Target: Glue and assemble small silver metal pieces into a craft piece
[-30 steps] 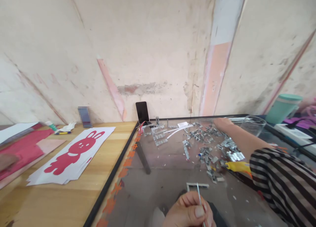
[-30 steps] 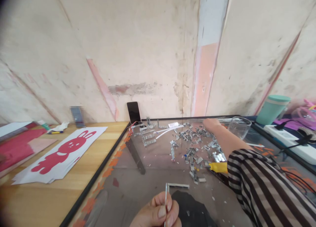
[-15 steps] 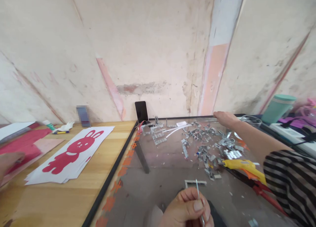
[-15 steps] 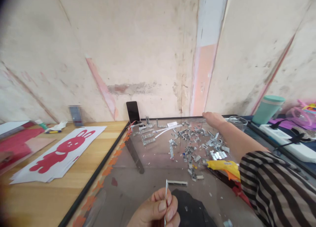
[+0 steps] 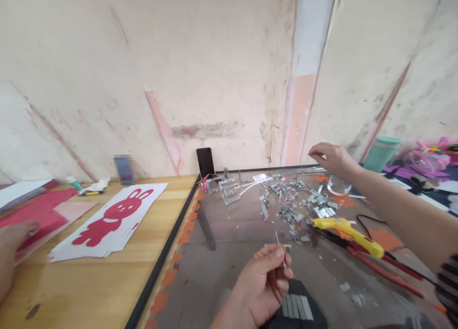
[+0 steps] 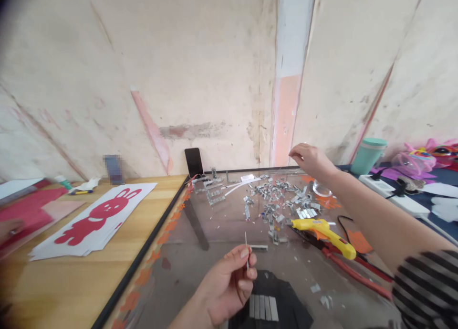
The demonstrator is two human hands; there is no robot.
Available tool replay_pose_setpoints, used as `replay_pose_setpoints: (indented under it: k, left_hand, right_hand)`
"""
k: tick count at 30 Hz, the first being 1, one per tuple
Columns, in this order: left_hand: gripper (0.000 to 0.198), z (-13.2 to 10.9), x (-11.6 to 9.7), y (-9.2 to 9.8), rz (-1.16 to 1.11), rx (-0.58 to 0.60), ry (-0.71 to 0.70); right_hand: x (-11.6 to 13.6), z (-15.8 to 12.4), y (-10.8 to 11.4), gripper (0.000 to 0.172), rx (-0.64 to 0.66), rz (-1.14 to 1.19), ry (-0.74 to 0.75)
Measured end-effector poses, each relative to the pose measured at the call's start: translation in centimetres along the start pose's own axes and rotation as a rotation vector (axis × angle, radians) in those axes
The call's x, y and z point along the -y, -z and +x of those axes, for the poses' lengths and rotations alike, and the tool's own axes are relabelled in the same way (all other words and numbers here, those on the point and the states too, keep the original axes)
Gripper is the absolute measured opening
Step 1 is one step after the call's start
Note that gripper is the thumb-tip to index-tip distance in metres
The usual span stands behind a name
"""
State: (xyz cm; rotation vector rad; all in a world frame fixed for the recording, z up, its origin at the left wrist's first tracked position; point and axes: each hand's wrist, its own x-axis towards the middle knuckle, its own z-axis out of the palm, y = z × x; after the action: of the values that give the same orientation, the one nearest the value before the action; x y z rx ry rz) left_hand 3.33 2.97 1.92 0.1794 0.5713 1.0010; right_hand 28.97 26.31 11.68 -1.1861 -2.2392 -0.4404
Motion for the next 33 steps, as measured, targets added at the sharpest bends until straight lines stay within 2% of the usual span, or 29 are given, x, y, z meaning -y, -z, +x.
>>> replay_pose_setpoints:
  k: [3,6,10,17,23,33]
  left_hand:
    - [0.020,-0.1,-0.2,-0.1,0.060,-0.021,-0.004]
    - [0.017,-0.3,-0.2,-0.3,0.163,-0.011,-0.001]
    - [0.017,-0.3,-0.1,-0.2,0.301,0.046,0.015]
    - [0.021,-0.2,0.1,0.0,0.465,0.105,0.044]
    - [0.022,-0.3,0.4,0.1,0.514,0.111,0.046]
    - [0.025,-0.2,0.5,0.2,0.544,0.108,0.065]
  right_hand:
    - [4.3,-3.0,2.6,0.017,-0.012,0.141,0.075]
    - [8.8,-6.3,4.6,0.011,-0.015,0.426,0.190]
    - [12.2,-9.2,5.5,0.012,-0.014,0.493,0.240]
    - [13.1,-10.9,4.3,0.018,-0.013,0.466,0.220]
    - [14.0,-11.4,3.6,0.020,-0.040,0.450,0.162]
    - [14.1,-11.9,3.2,0.019,-0.063,0.453,0.169]
